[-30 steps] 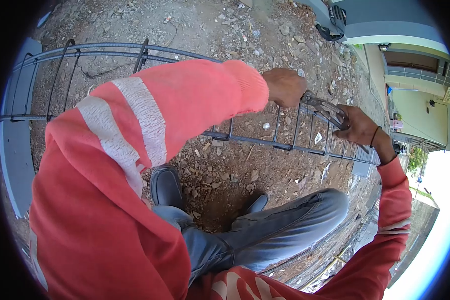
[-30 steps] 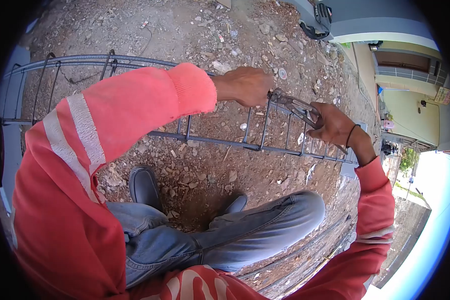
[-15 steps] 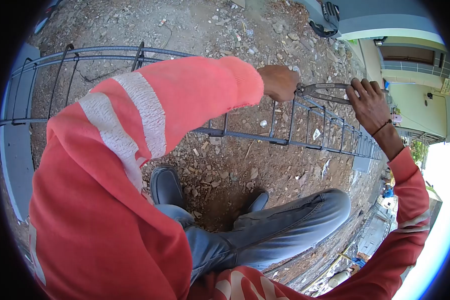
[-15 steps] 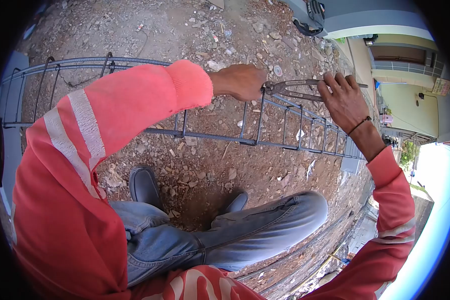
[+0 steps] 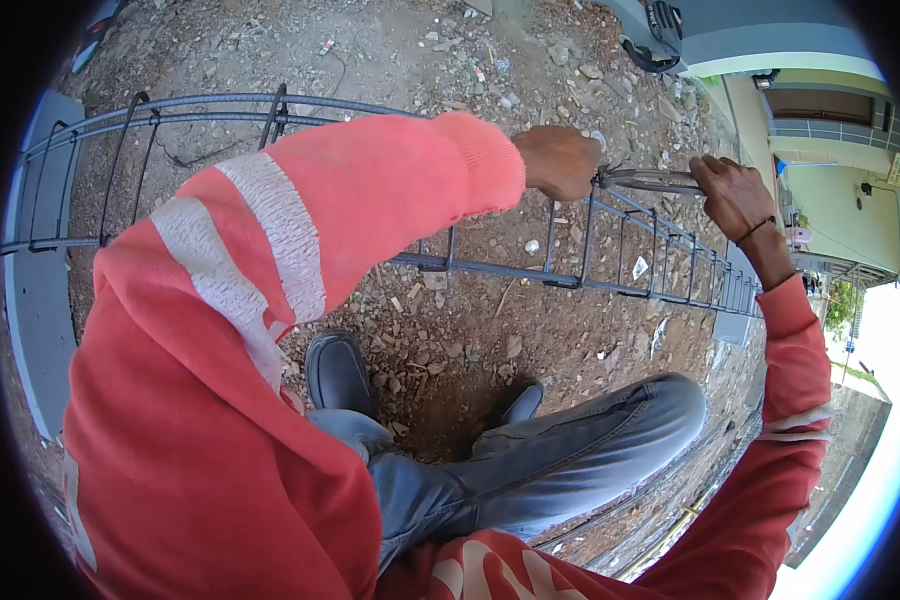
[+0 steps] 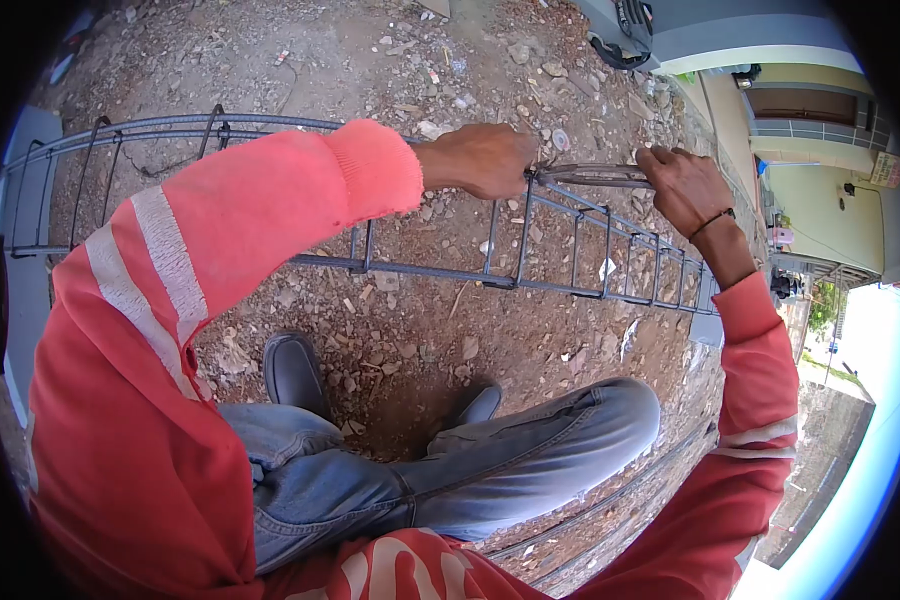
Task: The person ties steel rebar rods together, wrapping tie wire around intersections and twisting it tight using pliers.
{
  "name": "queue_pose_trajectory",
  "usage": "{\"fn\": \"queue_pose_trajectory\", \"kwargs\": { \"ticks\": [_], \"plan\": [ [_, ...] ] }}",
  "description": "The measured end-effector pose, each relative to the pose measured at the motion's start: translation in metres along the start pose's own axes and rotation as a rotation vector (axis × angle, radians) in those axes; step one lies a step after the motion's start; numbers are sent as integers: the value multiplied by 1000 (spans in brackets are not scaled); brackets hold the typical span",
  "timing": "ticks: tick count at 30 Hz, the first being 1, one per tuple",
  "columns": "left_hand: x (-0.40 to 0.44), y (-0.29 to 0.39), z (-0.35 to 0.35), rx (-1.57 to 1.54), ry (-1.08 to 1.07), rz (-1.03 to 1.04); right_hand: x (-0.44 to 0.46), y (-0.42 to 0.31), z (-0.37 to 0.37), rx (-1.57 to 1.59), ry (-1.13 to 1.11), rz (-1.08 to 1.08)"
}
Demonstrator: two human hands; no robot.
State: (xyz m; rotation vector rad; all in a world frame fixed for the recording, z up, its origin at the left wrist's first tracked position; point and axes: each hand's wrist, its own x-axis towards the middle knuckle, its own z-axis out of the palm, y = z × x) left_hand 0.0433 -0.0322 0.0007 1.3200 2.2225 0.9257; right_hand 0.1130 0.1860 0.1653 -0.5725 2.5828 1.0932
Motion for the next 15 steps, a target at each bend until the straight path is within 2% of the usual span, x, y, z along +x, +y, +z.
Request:
{"fn": "queue_pose_trajectory", "kwargs": {
  "ticks": [1, 5, 7, 8, 10, 11, 12, 14, 15],
  "plan": [
    [-1, -1, 2, 7, 6, 2, -1, -5, 6, 68, 62, -8],
    [-3, 2, 2, -59, -11, -7, 3, -3, -15, 75, -55, -32],
    [-3, 2, -2, -56, -28, -18, 3, -5, -52, 109, -240, -38],
    [-3, 2, -4, -68, -14, -15, 2, -10, -67, 110, -231, -32],
    [3, -1, 4, -78, -9, -5, -5, -20, -86, 381, -413, -47],
    [9, -5, 11, -71, 2, 19, -2, -12, -73, 550, -409, -186],
    [13, -7, 15, -69, 12, 44, 6, -9, -77, 556, -407, -175],
    [5, 0, 4, -36, -29, 34, 22, -5, -90, 889, -959, 126],
    [3, 0, -3, -8, -63, 13, 24, -4, -86, 980, -940, 130]
  ]
}}
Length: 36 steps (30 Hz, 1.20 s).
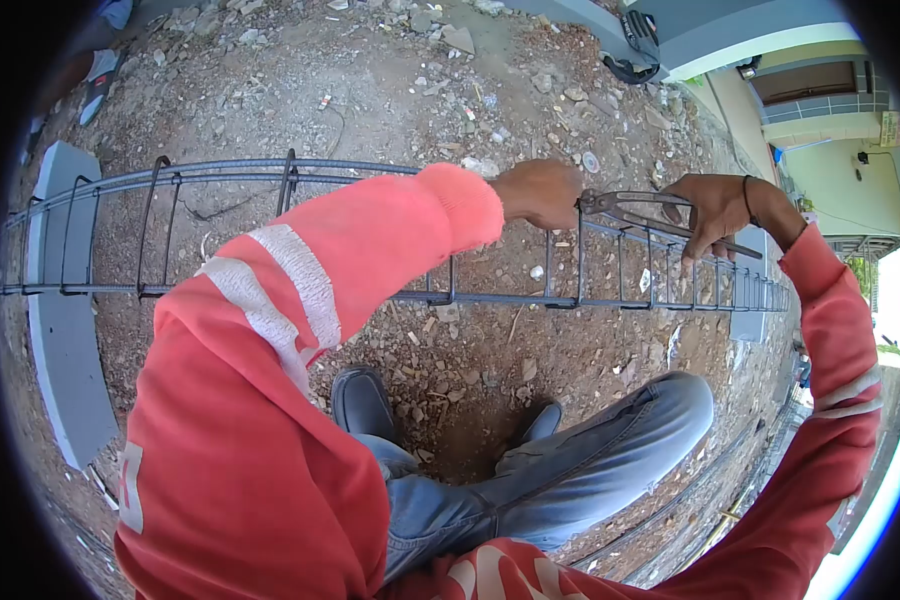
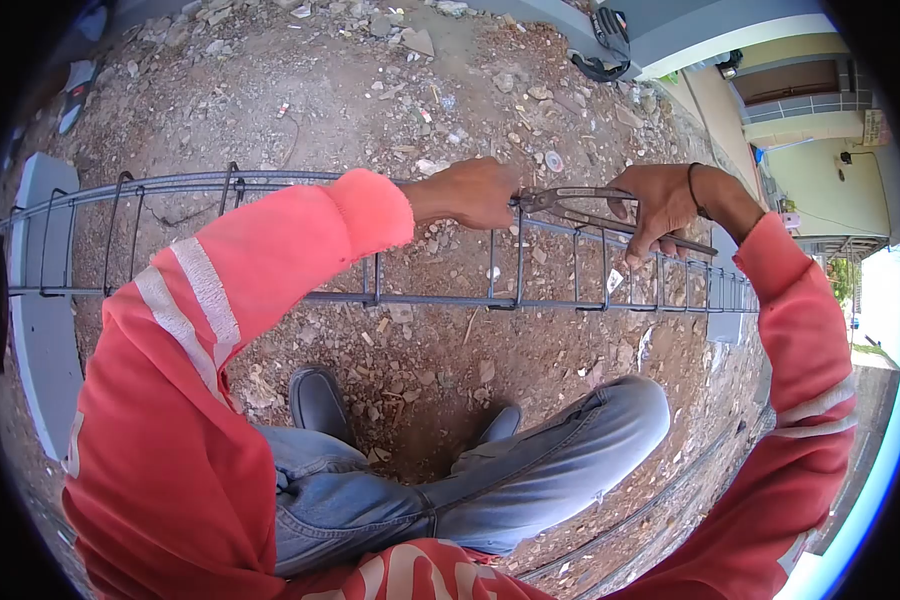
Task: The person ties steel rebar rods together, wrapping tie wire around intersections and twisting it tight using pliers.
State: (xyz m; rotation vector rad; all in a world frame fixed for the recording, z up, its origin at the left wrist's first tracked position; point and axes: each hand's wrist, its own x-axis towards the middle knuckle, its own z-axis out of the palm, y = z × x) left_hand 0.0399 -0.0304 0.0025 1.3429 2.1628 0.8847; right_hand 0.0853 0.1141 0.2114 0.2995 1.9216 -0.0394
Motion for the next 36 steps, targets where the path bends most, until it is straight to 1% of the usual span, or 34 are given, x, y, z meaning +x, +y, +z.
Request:
{"fn": "queue_pose_trajectory", "kwargs": {
  "ticks": [1, 3, 4, 6, 7, 9, 10, 11, 13, 14, 16, 17, 19, 20, 22, 23, 25, 27, 29, 30, 32, 33, 35, 36],
  "plan": [
    [2, -3, -1, 9, -2, 1, 0, 2, 2, 5, 6, -5],
    [11, -10, -1, -46, -17, -17, -4, 4, 11, -261, 251, 11],
    [11, -10, -3, -39, -19, -12, -4, 9, 24, -254, 257, 12],
    [10, -10, -4, -422, 222, 44, 4, 30, 53, -989, 879, 18],
    [11, -7, -8, -419, 215, 51, 6, 44, 55, -981, 880, 26],
    [18, -3, -18, -456, 235, 156, 4, 64, 57, -1257, 1102, -147],
    [21, -2, -19, -421, 245, 207, 1, 65, 62, -1255, 1038, -115],
    [25, -1, -21, -416, 242, 211, 3, 71, 63, -1252, 1042, -109],
    [33, 0, -19, -330, 215, 281, 11, 81, 67, -1217, 1022, -200],
    [36, 0, -17, -329, 214, 280, 15, 86, 69, -1216, 1022, -200],
    [39, 2, -15, -228, 269, 240, 20, 83, 73, -1196, 1079, -118],
    [40, 2, -14, -226, 266, 238, 21, 81, 73, -1191, 1081, -120],
    [41, 1, -12, -264, 298, 265, 25, 80, 72, -1218, 1153, -65],
    [41, 1, -11, -263, 294, 263, 28, 82, 69, -1204, 1180, -78],
    [41, 0, -10, -277, 281, 193, 31, 80, 67, -1212, 1186, -79],
    [40, 0, -9, -275, 280, 192, 32, 79, 68, -1225, 1190, -79],
    [40, -4, -5, -169, 354, 261, 37, 79, 71, -1223, 1206, -84],
    [40, -4, -3, -170, 350, 250, 39, 79, 78, -1221, 1217, -87],
    [38, 0, -5, -170, 343, 245, 39, 79, 85, -1189, 1192, -55],
    [38, 3, -7, -165, 305, 224, 37, 79, 87, -1189, 1193, -50],
    [38, 9, -13, -156, 272, 207, 35, 78, 87, -1058, 1116, -44],
    [41, 12, -14, -185, 244, 208, 31, 74, 84, -1058, 1120, -40],
    [47, 25, -20, -206, 216, 213, 19, 66, 66, -1029, 957, -39],
    [48, 39, -27, -154, 147, 269, 17, 67, 53, -1040, 960, -125]
  ]
}}
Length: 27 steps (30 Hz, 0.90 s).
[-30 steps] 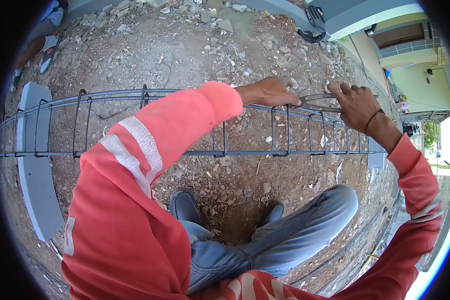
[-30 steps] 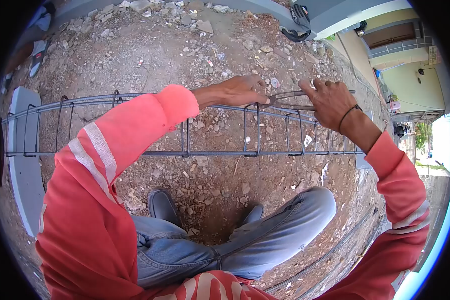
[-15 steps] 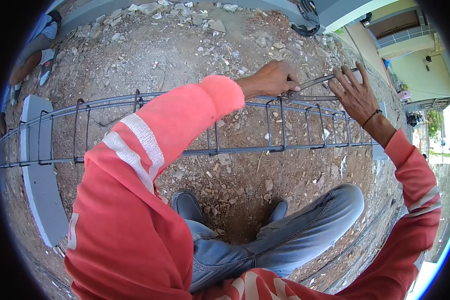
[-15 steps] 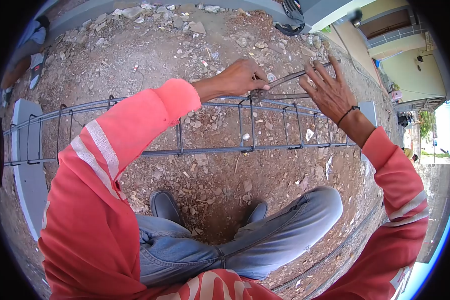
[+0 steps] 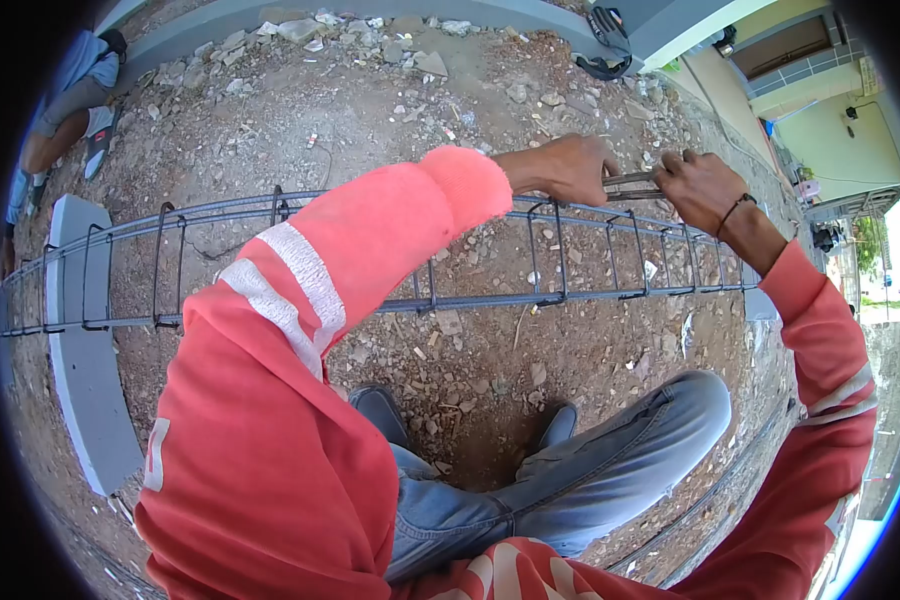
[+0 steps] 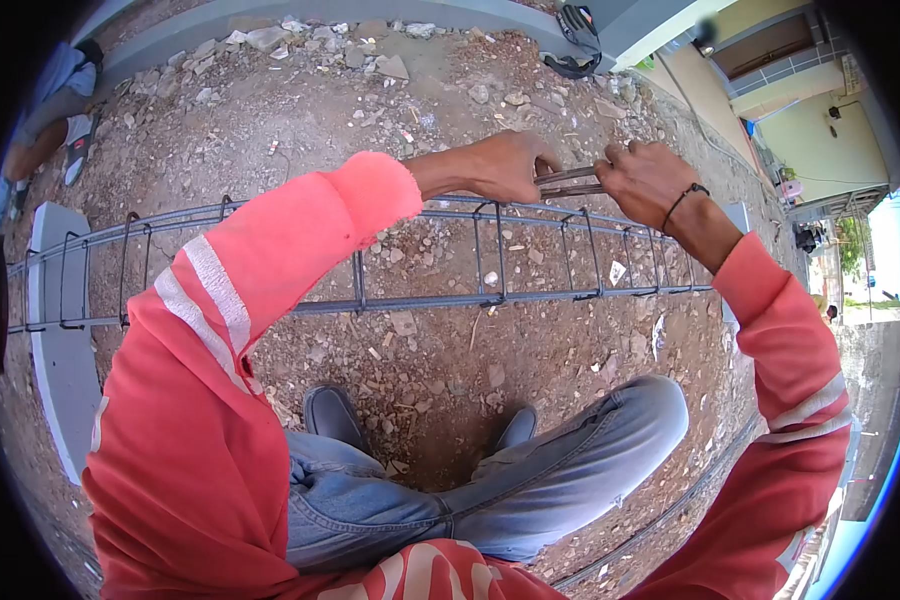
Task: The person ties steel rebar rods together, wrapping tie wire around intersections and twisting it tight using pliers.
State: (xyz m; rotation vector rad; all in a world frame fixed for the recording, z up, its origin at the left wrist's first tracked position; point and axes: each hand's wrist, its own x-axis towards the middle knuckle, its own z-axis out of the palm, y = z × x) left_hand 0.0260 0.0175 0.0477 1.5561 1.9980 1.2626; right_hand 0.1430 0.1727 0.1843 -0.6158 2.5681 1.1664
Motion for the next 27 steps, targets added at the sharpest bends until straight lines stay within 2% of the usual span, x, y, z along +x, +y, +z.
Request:
{"fn": "queue_pose_trajectory", "kwargs": {
  "ticks": [1, 2, 3, 5, 7, 8, 11, 13, 15, 16, 17, 19, 20, 22, 24, 26, 27],
  "plan": [
    [6, 9, 4, 33, -83, 50, 7, 7, -11, 1, 1, 3],
    [10, 18, 10, 39, -84, 53, 16, 13, -23, 24, -107, -50],
    [17, 22, 21, -60, -8, 32, 25, 17, -33, 46, -214, -102],
    [24, 32, 33, -160, 65, 15, 42, 21, -47, 78, -172, -103],
    [28, 40, 35, -184, 195, -258, 65, 22, -69, 434, -764, 161],
    [25, 39, 29, -169, 208, -153, 66, 24, -74, 652, -828, 318],
    [46, 11, 41, -204, 150, -62, 68, 31, -69, 724, -838, 218],
    [44, 14, 37, -265, 105, -20, 59, 27, -63, 649, -812, 178],
    [42, 16, 28, -331, 61, 22, 34, 12, -65, 41, -360, 30],
    [42, 15, 24, -489, 5, -20, 24, 4, -52, -24, -184, 63],
    [42, 14, 21, -646, -57, -62, 16, 6, -36, -20, -195, 68],
    [44, 12, 17, -673, -144, -109, 3, 16, -8, -330, 378, -9],
    [43, 13, 13, -735, -187, -105, 3, 21, 2, -290, 453, -11],
    [43, 7, 8, -867, -316, -102, 11, 26, 1, -278, 443, -30],
    [46, 3, 7, -866, -310, -97, 17, 27, -3, -262, 428, -44],
    [48, 8, 10, -870, -318, -87, 21, 27, -14, -222, 166, 0],
    [45, 19, 10, -530, -144, -133, 21, 28, -8, -217, 157, 8]
  ]
}}
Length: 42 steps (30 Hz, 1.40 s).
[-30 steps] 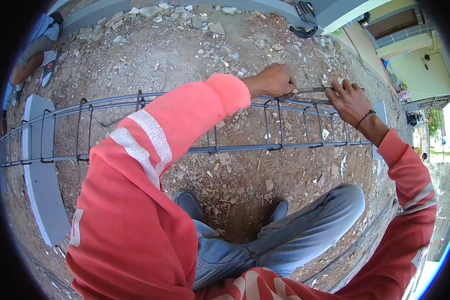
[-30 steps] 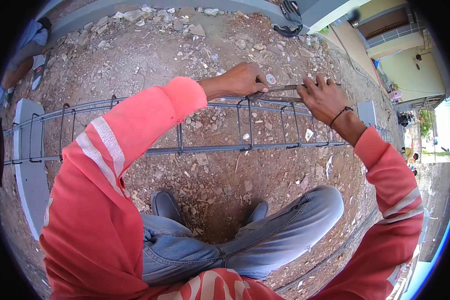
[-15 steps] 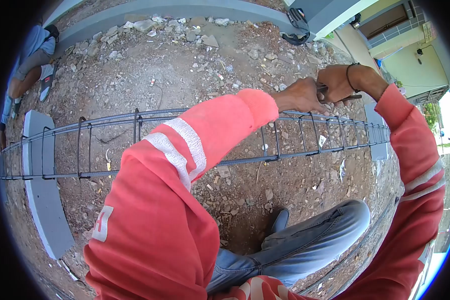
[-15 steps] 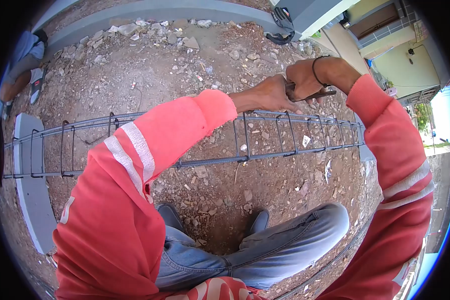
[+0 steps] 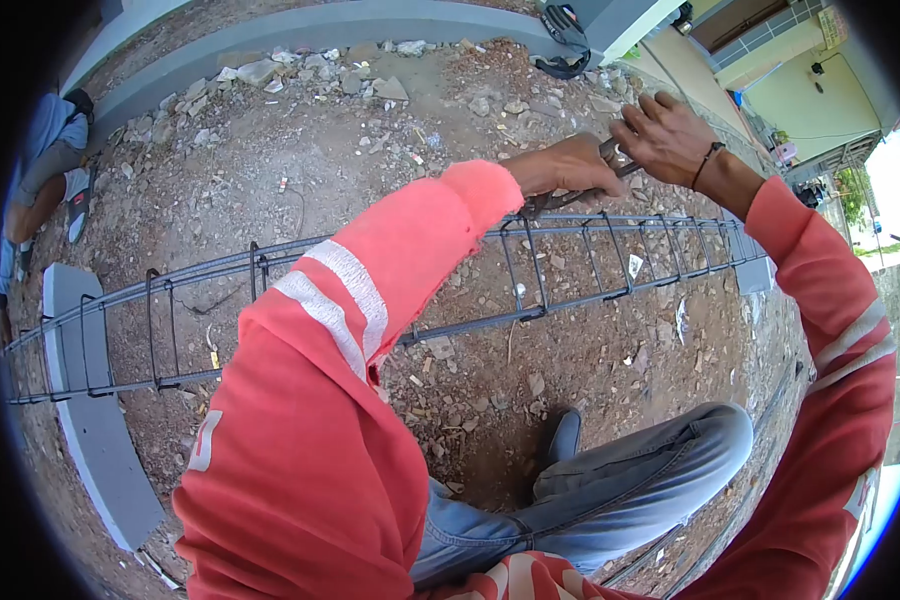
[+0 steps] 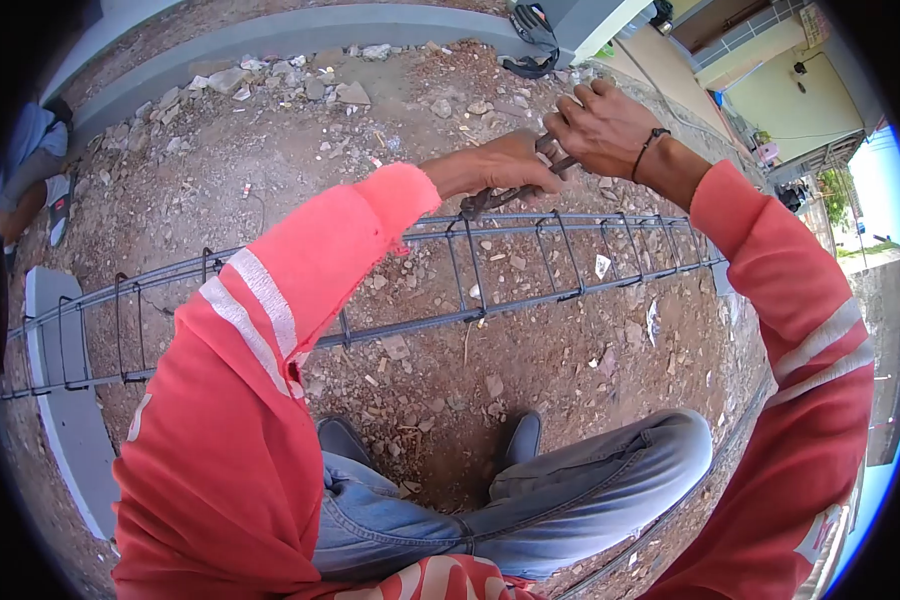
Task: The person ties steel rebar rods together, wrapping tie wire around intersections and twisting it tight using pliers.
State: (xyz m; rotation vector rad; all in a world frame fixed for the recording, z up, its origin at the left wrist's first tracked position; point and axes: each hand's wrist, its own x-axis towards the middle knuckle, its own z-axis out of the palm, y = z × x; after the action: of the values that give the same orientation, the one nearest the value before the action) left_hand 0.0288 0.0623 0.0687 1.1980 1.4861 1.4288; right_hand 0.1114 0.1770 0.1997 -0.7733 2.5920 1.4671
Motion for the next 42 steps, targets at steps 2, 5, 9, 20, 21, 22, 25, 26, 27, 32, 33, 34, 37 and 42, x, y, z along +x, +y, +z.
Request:
{"fn": "queue_pose_trajectory", "kwargs": {
  "ticks": [2, 5, 9, 20, 21, 22, 25, 26, 27, 32, 33, 34, 37, 42],
  "plan": [
    [-7, 13, 21, 331, 195, -4, -2, 0, 12, 2, 13, 24],
    [-11, 21, 77, 404, 900, 102, 5, 0, -9, 81, -117, 48],
    [-13, 31, 67, 362, 665, -65, 4, -6, -20, 154, -228, 74],
    [0, 9, -18, -310, -332, 70, 27, -4, -48, 39, -342, 120],
    [-2, 10, -21, -435, -419, 34, 15, -1, -40, -62, 57, -22],
    [2, 9, -24, -556, -504, -1, 4, 3, -30, -167, 457, -169],
    [3, 18, -9, -285, -397, 26, -20, 5, -10, -98, 333, -145],
    [0, 23, -4, -168, -336, 57, -23, 4, -6, -17, 253, -143],
    [3, 24, -4, -52, -353, 162, -21, 2, -11, 70, 184, -104],
    [-4, 16, 41, 285, 186, 5, 1, 10, -29, 659, -552, 163],
    [-13, 23, 57, 398, 339, -19, 7, 13, -41, 850, -844, 258],
    [-18, 31, 63, 509, 494, -42, 10, 17, -43, 1034, -1143, 349],
    [-7, 27, 38, 474, 273, 46, 13, 21, -45, 1048, -1049, 329],
    [3, 8, 8, 56, -36, 73, 17, 13, -71, 517, -734, -63]
  ]
}}
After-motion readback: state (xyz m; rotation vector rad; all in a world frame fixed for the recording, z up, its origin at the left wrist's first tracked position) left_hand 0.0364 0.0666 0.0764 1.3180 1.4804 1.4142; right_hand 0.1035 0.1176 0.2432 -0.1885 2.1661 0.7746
